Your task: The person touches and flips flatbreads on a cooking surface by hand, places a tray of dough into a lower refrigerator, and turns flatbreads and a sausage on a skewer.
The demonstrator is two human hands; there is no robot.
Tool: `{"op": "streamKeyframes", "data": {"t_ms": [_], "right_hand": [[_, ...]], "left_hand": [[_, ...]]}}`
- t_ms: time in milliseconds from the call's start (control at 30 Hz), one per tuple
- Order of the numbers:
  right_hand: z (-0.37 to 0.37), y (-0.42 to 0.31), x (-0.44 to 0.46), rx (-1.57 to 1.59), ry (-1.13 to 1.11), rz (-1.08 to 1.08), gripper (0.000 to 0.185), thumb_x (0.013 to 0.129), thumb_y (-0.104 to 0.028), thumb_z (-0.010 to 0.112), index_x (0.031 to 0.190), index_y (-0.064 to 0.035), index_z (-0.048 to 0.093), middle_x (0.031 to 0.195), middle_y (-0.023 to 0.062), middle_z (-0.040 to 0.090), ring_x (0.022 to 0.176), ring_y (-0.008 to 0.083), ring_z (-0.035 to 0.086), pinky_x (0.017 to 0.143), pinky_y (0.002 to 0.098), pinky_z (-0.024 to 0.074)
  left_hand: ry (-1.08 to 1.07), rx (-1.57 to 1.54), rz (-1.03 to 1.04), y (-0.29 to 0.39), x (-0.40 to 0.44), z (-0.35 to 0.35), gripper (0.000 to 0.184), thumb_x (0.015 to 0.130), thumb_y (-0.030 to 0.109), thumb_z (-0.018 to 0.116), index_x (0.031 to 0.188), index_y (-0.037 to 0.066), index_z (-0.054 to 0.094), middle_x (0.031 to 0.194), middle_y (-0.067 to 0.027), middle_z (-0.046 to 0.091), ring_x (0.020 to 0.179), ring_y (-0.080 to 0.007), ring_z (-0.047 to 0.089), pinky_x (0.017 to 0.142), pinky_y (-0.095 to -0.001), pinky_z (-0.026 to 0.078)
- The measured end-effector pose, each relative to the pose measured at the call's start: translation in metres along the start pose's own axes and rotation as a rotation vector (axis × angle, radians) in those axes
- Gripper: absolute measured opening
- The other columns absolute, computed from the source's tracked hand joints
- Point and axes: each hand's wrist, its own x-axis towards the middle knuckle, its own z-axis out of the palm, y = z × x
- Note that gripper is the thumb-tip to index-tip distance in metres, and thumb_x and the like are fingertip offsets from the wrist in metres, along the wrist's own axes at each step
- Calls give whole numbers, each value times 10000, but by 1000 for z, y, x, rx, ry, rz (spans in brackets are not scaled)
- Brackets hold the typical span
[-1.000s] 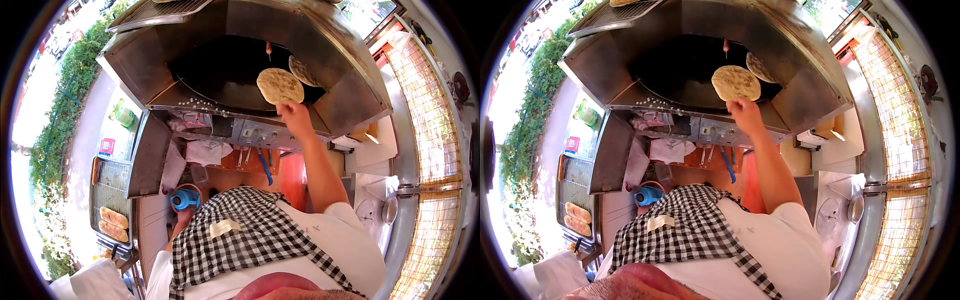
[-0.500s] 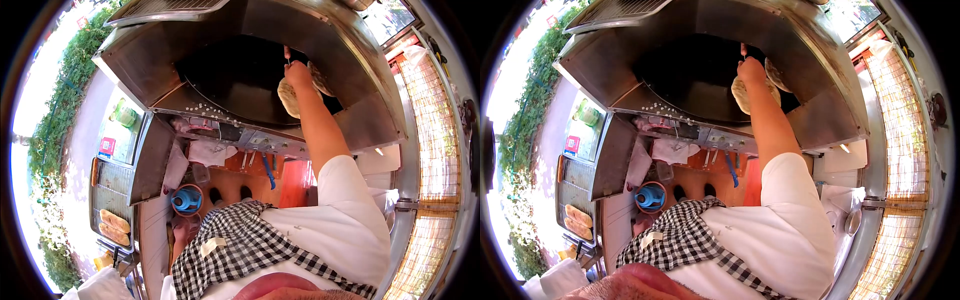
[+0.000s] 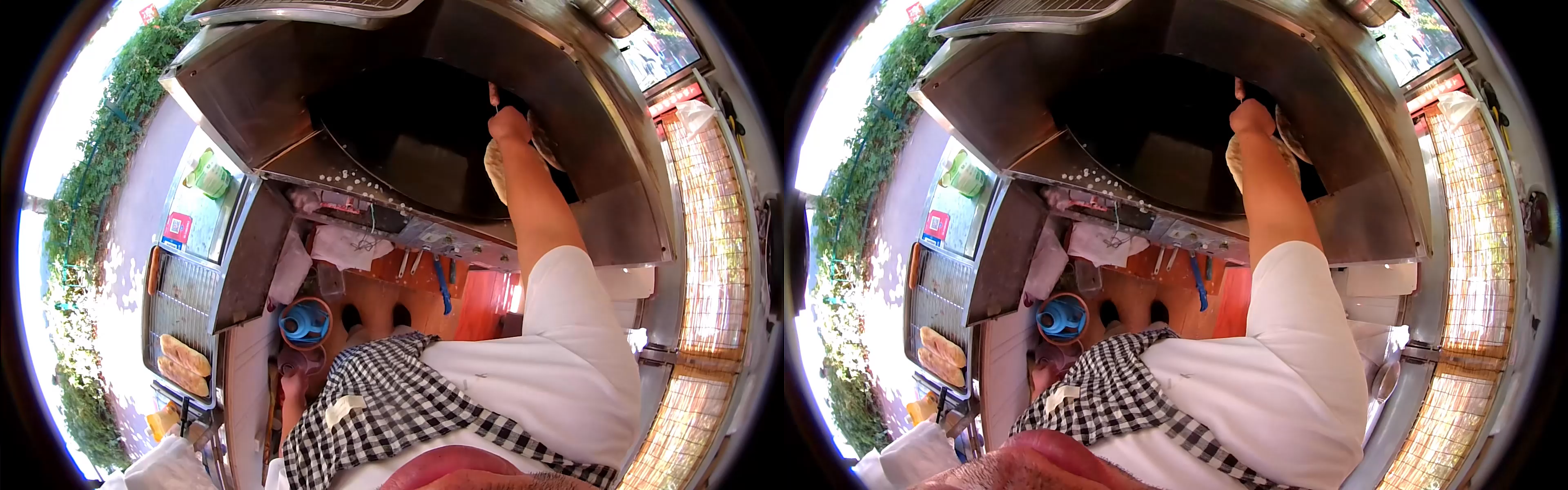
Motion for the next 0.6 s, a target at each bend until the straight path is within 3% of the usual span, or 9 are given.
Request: {"op": "streamKeyframes", "data": {"t_ms": [100,233,267,333,400,500,600], "right_hand": [[-6,-5,-33,39,57,-64,284,840,-263,566,1032,-72,652,1065,136,660,1014,328,615,821,440,489],[10,1,-66,96,87,-157,260,812,-257,584,986,-76,654,993,165,662,933,341,631,766,447,504],[11,0,-80,99,77,-151,254,809,-259,584,970,-78,658,976,159,666,920,343,633,760,448,504],[11,0,-110,119,52,-163,239,801,-262,588,935,-78,664,942,150,673,900,343,636,750,446,505],[11,4,-134,156,27,-197,226,791,-263,597,897,-77,670,907,142,678,884,341,639,741,438,506],[19,12,-154,225,-18,-211,219,777,-267,613,860,-74,674,866,145,678,855,338,644,728,429,508],[17,14,-168,239,-33,-218,210,772,-271,627,844,-80,675,838,138,677,823,332,647,705,424,507]], "left_hand": [[222,288,-74,21,-6,19,90,797,111,618,716,75,632,548,15,519,406,-94,476,365,-220,342],[157,240,-72,17,10,18,62,778,92,585,765,66,639,570,5,530,414,-97,469,368,-253,344],[187,234,-112,23,4,23,95,777,113,575,820,51,633,607,-21,548,499,-147,524,431,-303,399],[132,434,208,-15,52,-1,140,788,132,574,871,36,634,641,-40,568,603,-180,566,506,-319,434],[113,624,316,-12,57,3,168,799,143,574,901,27,639,667,-53,586,700,-201,593,574,-327,458],[124,723,157,25,29,32,174,811,142,584,909,15,651,695,-60,607,790,-206,609,641,-323,474],[72,487,64,1,61,19,153,817,123,608,886,-5,654,708,-54,615,751,-189,613,629,-310,476]]}}
